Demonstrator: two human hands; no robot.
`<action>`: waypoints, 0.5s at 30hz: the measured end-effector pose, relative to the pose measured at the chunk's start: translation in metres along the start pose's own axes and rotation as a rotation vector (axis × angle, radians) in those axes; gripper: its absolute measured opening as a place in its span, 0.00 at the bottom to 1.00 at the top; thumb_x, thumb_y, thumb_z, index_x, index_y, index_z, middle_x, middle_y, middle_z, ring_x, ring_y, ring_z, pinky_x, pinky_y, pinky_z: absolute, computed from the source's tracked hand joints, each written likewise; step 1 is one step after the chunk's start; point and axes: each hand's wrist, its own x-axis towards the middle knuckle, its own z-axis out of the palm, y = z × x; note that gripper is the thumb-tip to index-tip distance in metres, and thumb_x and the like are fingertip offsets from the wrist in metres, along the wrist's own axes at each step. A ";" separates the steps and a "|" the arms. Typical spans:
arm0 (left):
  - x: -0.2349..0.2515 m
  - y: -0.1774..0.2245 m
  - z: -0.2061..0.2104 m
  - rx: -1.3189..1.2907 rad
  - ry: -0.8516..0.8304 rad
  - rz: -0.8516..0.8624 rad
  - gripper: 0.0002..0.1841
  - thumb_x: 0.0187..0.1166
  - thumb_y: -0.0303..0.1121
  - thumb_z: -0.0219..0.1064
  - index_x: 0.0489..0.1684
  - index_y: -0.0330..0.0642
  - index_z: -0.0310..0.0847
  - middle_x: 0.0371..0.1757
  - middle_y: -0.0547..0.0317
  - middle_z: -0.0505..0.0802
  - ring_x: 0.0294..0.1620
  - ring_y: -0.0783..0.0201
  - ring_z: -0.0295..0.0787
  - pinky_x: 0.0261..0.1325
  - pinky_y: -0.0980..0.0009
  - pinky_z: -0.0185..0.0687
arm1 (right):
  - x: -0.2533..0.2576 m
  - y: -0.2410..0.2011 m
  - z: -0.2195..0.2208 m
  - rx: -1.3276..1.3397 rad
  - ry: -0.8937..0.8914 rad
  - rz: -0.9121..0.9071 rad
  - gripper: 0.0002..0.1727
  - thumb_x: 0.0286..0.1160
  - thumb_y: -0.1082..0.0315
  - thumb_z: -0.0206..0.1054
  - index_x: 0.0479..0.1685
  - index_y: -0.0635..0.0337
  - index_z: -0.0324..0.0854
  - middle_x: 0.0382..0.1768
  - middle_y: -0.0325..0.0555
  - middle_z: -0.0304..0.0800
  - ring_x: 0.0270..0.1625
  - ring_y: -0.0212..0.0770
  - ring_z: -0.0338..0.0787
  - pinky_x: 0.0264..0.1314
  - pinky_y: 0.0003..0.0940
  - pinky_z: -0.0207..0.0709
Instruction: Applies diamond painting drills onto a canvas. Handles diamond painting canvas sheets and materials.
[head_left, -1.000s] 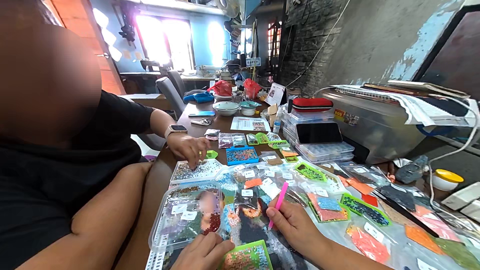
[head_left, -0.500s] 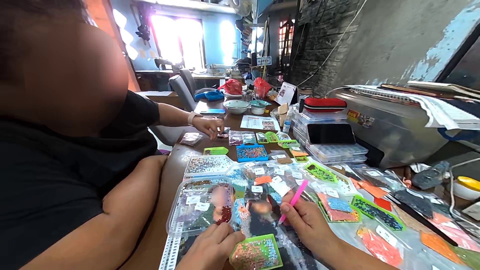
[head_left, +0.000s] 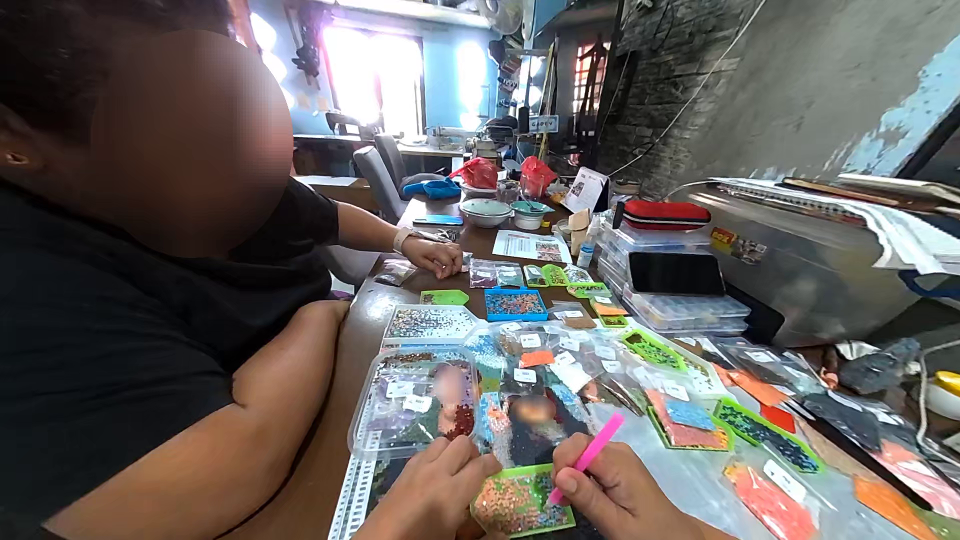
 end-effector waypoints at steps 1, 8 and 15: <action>0.000 0.000 0.000 0.003 0.001 0.003 0.25 0.75 0.45 0.74 0.64 0.35 0.86 0.53 0.37 0.91 0.54 0.36 0.88 0.55 0.42 0.83 | 0.000 0.000 0.000 -0.008 -0.006 -0.005 0.20 0.92 0.55 0.54 0.40 0.65 0.77 0.29 0.45 0.83 0.32 0.24 0.83 0.39 0.15 0.77; 0.001 0.000 0.000 0.026 0.004 0.015 0.25 0.75 0.47 0.74 0.63 0.36 0.86 0.52 0.38 0.91 0.52 0.38 0.88 0.53 0.44 0.84 | 0.000 0.001 0.001 -0.038 -0.030 -0.005 0.20 0.93 0.55 0.53 0.40 0.64 0.78 0.28 0.45 0.82 0.32 0.25 0.82 0.39 0.15 0.77; 0.001 0.000 0.000 0.028 0.001 0.010 0.26 0.75 0.46 0.73 0.63 0.35 0.86 0.52 0.38 0.90 0.53 0.38 0.88 0.54 0.44 0.84 | 0.001 0.002 0.002 -0.045 -0.033 -0.010 0.21 0.93 0.55 0.54 0.39 0.65 0.77 0.28 0.46 0.82 0.32 0.26 0.82 0.39 0.16 0.76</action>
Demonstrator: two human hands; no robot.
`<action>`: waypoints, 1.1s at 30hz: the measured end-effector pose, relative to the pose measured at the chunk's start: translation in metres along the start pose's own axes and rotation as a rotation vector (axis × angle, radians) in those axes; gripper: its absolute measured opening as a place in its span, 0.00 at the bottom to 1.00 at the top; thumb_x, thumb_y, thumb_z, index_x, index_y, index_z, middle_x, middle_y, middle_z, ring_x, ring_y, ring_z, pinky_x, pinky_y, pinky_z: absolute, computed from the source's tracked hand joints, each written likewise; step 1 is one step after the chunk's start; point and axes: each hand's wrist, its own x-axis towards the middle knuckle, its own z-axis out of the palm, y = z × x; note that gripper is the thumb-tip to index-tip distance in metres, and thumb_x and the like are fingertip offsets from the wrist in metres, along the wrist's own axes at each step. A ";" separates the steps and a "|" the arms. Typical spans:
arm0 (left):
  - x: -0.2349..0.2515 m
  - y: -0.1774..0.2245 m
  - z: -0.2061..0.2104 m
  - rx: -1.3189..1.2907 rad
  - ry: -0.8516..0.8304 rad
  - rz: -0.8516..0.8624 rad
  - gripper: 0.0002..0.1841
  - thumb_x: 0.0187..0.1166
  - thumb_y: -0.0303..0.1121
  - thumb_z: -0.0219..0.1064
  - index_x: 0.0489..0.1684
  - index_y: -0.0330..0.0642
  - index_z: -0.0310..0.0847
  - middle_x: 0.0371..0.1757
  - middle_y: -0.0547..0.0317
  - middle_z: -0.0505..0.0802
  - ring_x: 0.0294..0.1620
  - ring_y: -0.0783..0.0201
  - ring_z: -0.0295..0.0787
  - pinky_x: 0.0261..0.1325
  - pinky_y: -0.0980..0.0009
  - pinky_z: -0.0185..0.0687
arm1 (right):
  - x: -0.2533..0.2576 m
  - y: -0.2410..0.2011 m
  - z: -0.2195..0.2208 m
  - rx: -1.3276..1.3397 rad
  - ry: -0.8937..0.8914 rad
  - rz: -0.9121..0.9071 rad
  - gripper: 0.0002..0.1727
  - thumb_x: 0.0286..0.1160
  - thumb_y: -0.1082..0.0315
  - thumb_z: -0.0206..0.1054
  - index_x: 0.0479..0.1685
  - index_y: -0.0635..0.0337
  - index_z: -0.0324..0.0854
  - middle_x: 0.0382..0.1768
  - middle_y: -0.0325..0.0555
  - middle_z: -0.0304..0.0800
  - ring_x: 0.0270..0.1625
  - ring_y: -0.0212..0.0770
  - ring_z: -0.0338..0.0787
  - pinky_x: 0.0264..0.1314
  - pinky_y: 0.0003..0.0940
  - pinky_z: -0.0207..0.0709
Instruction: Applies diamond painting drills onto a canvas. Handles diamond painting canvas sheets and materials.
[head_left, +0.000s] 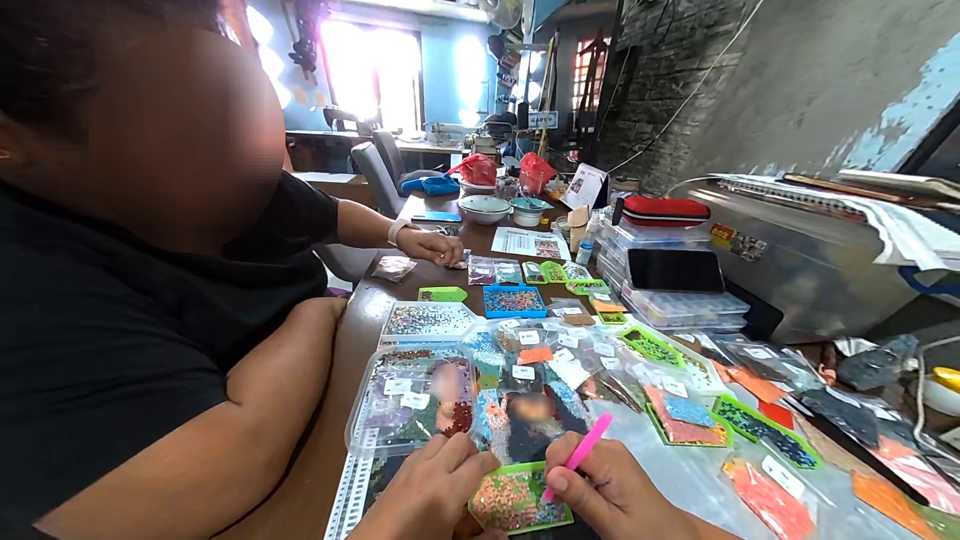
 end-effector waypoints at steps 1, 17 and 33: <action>0.000 0.000 0.000 -0.004 0.001 -0.002 0.26 0.75 0.46 0.74 0.63 0.35 0.86 0.52 0.37 0.90 0.53 0.37 0.88 0.54 0.43 0.84 | 0.000 0.000 0.000 -0.001 -0.003 0.001 0.21 0.93 0.55 0.54 0.38 0.65 0.77 0.28 0.46 0.81 0.32 0.26 0.82 0.38 0.16 0.76; 0.001 0.005 -0.006 -0.046 -0.066 -0.077 0.25 0.74 0.42 0.76 0.65 0.33 0.86 0.55 0.32 0.90 0.56 0.32 0.87 0.59 0.37 0.81 | -0.001 0.002 -0.016 0.073 0.250 0.259 0.20 0.93 0.52 0.52 0.41 0.57 0.79 0.28 0.28 0.82 0.29 0.15 0.79 0.33 0.13 0.75; 0.001 0.004 -0.009 -0.033 -0.103 -0.087 0.26 0.74 0.43 0.76 0.66 0.34 0.86 0.55 0.32 0.89 0.55 0.33 0.86 0.60 0.41 0.80 | 0.000 0.018 -0.026 0.015 0.295 0.438 0.16 0.91 0.57 0.53 0.36 0.55 0.79 0.25 0.26 0.77 0.27 0.17 0.76 0.32 0.15 0.72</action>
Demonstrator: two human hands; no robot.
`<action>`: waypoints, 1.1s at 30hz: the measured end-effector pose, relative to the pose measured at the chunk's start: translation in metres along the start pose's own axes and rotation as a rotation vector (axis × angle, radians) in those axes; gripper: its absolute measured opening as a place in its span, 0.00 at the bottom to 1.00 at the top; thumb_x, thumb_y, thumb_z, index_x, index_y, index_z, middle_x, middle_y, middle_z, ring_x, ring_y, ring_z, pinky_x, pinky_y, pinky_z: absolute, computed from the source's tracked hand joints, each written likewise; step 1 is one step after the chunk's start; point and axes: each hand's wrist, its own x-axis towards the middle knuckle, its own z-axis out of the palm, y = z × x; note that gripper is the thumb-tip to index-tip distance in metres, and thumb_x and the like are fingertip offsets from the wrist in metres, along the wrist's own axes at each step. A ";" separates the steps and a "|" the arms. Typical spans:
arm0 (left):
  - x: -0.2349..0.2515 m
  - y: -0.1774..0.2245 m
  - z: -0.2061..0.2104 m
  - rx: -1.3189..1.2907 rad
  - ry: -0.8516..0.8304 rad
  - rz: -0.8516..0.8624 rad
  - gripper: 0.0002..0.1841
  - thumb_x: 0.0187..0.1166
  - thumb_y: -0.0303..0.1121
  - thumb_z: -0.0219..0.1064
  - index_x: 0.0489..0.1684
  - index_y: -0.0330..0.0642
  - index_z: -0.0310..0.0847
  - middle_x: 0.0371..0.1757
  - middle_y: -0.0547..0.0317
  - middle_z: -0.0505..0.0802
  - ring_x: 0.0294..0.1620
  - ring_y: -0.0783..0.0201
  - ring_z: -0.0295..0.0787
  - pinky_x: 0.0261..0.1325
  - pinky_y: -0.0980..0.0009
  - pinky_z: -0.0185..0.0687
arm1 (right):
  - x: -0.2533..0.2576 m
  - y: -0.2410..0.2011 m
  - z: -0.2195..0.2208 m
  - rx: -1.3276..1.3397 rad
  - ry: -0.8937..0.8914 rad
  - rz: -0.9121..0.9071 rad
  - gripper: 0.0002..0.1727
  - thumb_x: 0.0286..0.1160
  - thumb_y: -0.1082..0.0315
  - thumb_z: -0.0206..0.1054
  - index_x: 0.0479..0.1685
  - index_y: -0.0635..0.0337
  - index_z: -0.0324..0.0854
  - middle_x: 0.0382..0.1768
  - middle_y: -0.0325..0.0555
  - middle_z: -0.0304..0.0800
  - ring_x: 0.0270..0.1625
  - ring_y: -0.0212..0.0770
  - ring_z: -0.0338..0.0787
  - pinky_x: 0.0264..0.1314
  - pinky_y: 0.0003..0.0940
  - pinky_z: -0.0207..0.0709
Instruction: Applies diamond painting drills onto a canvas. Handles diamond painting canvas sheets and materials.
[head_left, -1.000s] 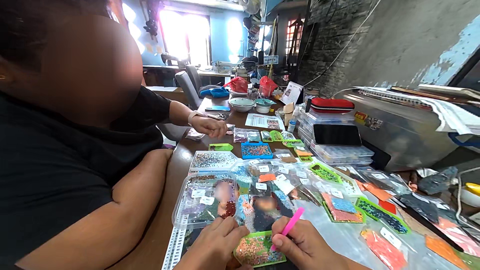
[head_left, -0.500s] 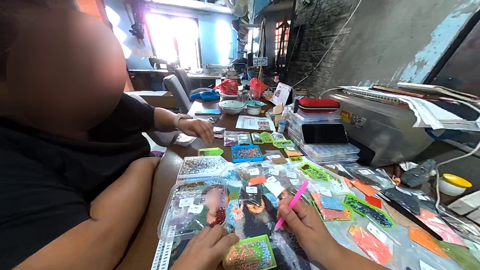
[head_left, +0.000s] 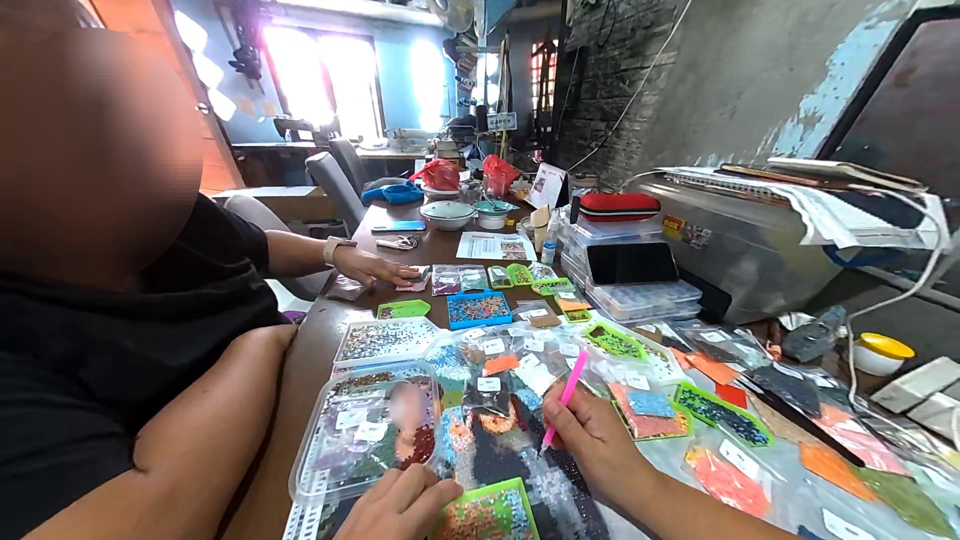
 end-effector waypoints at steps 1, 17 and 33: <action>0.000 0.000 0.000 0.003 -0.001 0.001 0.26 0.74 0.43 0.75 0.66 0.34 0.85 0.55 0.32 0.89 0.55 0.33 0.86 0.60 0.41 0.80 | 0.000 0.000 0.000 -0.007 -0.001 -0.002 0.16 0.91 0.57 0.53 0.37 0.55 0.79 0.25 0.26 0.78 0.27 0.17 0.77 0.32 0.15 0.72; 0.000 -0.001 0.000 -0.002 -0.008 -0.003 0.27 0.74 0.43 0.75 0.66 0.33 0.85 0.56 0.32 0.89 0.55 0.34 0.86 0.60 0.42 0.80 | 0.002 0.000 0.001 -0.056 -0.002 -0.032 0.17 0.91 0.57 0.53 0.37 0.56 0.79 0.24 0.28 0.78 0.27 0.17 0.78 0.33 0.15 0.73; 0.000 -0.001 0.000 -0.011 0.011 0.009 0.26 0.74 0.42 0.76 0.66 0.34 0.86 0.55 0.32 0.89 0.54 0.34 0.86 0.59 0.42 0.80 | 0.002 0.005 0.003 -0.110 -0.048 -0.150 0.20 0.92 0.54 0.53 0.39 0.61 0.80 0.25 0.32 0.80 0.28 0.17 0.79 0.34 0.14 0.74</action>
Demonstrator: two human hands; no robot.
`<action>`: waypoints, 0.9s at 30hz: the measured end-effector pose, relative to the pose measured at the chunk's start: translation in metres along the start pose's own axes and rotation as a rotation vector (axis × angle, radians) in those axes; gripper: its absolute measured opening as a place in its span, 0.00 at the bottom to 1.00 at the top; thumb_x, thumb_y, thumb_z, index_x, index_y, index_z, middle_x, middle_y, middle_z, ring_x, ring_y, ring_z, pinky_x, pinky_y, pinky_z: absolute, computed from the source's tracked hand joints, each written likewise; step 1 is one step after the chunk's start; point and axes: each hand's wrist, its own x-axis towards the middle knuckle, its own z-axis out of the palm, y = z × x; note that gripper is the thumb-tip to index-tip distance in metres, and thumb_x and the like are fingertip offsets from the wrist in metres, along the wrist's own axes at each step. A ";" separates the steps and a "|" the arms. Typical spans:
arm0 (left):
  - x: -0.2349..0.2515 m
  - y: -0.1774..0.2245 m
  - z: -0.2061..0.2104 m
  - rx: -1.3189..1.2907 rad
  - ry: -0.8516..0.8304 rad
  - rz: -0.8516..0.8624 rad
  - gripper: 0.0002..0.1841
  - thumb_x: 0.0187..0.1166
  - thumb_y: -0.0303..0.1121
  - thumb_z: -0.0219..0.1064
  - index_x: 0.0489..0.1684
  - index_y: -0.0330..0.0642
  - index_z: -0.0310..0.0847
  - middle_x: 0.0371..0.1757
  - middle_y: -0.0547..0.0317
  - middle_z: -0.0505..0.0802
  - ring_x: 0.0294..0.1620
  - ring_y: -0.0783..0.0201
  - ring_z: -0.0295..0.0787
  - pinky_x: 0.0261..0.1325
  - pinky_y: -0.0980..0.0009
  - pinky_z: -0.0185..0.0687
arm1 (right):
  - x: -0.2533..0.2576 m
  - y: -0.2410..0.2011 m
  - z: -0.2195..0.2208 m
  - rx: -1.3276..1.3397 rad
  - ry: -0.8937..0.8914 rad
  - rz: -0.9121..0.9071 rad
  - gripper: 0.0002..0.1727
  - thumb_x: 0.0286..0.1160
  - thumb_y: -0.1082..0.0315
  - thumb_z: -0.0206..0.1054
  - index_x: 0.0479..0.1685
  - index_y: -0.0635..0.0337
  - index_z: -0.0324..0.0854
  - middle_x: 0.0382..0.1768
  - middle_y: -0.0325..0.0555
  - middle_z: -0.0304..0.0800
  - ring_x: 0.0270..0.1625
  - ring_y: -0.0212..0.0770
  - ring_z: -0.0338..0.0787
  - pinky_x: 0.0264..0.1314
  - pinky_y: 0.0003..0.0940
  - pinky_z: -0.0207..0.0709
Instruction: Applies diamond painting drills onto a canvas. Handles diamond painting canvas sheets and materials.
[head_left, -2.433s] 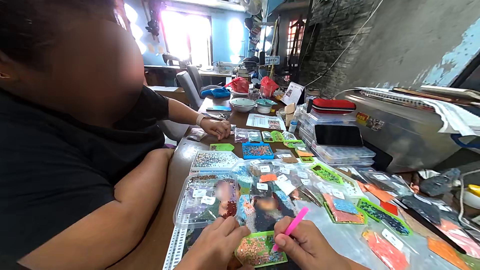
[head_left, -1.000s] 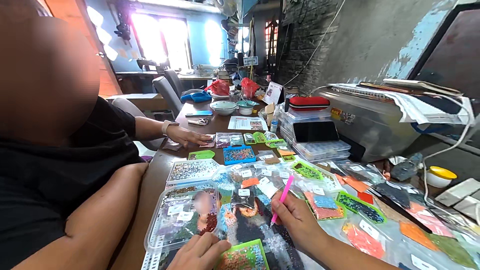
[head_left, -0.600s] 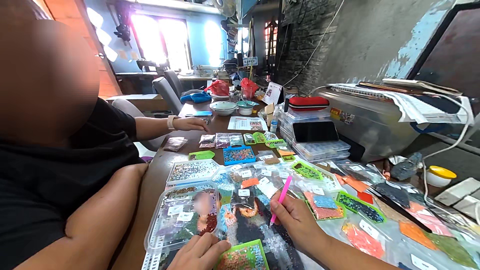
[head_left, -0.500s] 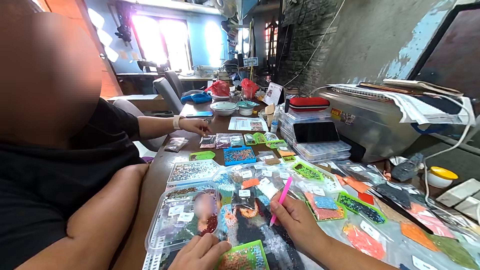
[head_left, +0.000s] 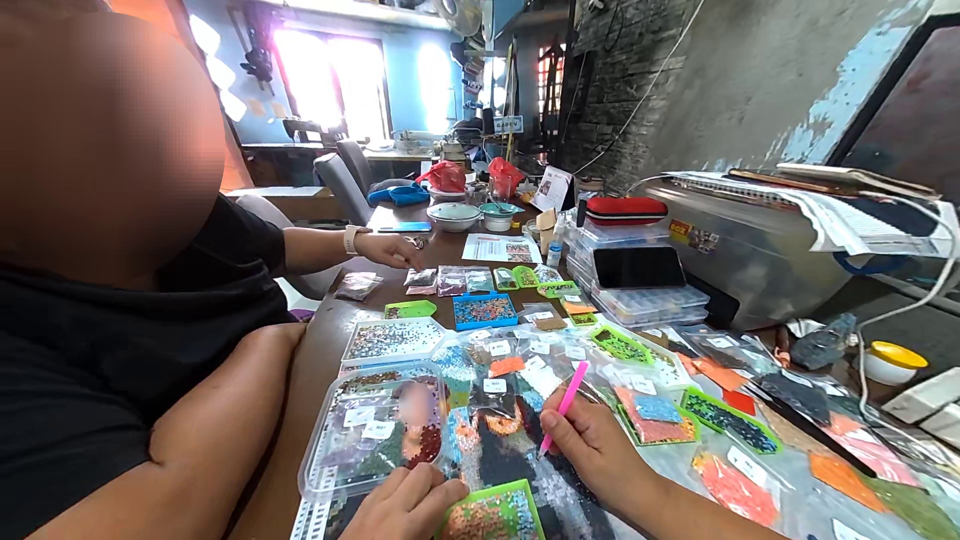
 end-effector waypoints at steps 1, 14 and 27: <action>0.000 0.000 0.000 -0.001 0.002 0.000 0.26 0.74 0.42 0.76 0.66 0.34 0.86 0.55 0.32 0.89 0.54 0.34 0.86 0.59 0.42 0.80 | 0.000 0.000 0.000 -0.001 0.000 -0.002 0.20 0.92 0.54 0.53 0.39 0.61 0.80 0.25 0.32 0.80 0.28 0.17 0.79 0.34 0.14 0.74; 0.000 -0.002 0.001 -0.002 0.000 0.011 0.26 0.74 0.42 0.75 0.66 0.34 0.85 0.55 0.32 0.89 0.54 0.33 0.86 0.59 0.41 0.80 | 0.000 0.000 0.001 0.019 -0.013 -0.003 0.20 0.92 0.53 0.55 0.39 0.60 0.80 0.26 0.32 0.81 0.29 0.17 0.80 0.34 0.14 0.75; 0.000 -0.001 0.000 -0.009 -0.001 0.001 0.26 0.74 0.42 0.76 0.66 0.34 0.85 0.55 0.32 0.89 0.54 0.34 0.86 0.59 0.41 0.80 | -0.001 0.001 0.001 0.009 -0.013 0.006 0.20 0.92 0.53 0.54 0.38 0.60 0.80 0.25 0.32 0.80 0.28 0.17 0.79 0.34 0.14 0.74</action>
